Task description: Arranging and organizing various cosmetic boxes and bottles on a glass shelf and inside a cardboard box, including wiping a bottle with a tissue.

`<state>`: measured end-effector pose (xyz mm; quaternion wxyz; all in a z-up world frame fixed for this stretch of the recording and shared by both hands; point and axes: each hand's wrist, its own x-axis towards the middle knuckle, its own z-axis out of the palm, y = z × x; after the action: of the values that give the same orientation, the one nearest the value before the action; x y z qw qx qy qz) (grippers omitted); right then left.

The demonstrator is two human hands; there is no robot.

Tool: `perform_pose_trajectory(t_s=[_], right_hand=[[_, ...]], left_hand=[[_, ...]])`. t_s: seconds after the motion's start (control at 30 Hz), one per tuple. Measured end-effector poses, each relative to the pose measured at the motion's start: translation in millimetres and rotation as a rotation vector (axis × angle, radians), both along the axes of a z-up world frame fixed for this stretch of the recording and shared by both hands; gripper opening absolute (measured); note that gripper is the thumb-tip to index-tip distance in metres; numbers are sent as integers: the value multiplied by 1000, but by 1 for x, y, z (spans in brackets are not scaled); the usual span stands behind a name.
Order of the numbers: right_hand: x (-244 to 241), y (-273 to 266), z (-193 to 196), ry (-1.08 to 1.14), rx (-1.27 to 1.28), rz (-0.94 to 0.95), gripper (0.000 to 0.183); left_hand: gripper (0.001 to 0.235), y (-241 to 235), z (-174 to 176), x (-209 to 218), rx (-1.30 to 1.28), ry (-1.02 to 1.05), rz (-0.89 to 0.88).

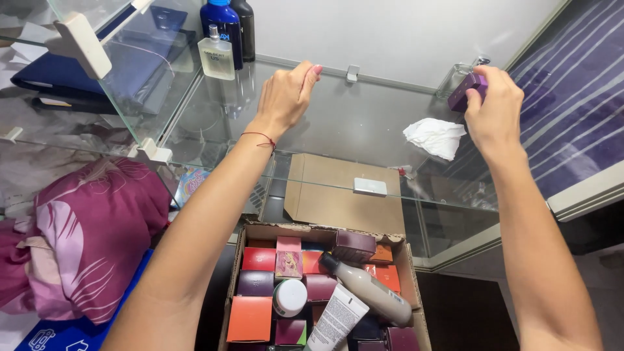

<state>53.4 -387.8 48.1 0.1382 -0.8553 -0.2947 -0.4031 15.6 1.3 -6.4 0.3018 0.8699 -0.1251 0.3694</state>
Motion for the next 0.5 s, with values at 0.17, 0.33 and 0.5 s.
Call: perform_pose_trajectory(t_s=[0.17,0.33,0.5], right_hand=[[35,-11,-1,337,-68,-193,65],[39,-14,-8,376,-102,-208,64],[52,-32,-22,262,-75,-167,62]], left_hand=[[44,0,-4,11,97,11,73],[43,-2,-4,12,126,29,46],[43,-3,-5,13,155,10,34]])
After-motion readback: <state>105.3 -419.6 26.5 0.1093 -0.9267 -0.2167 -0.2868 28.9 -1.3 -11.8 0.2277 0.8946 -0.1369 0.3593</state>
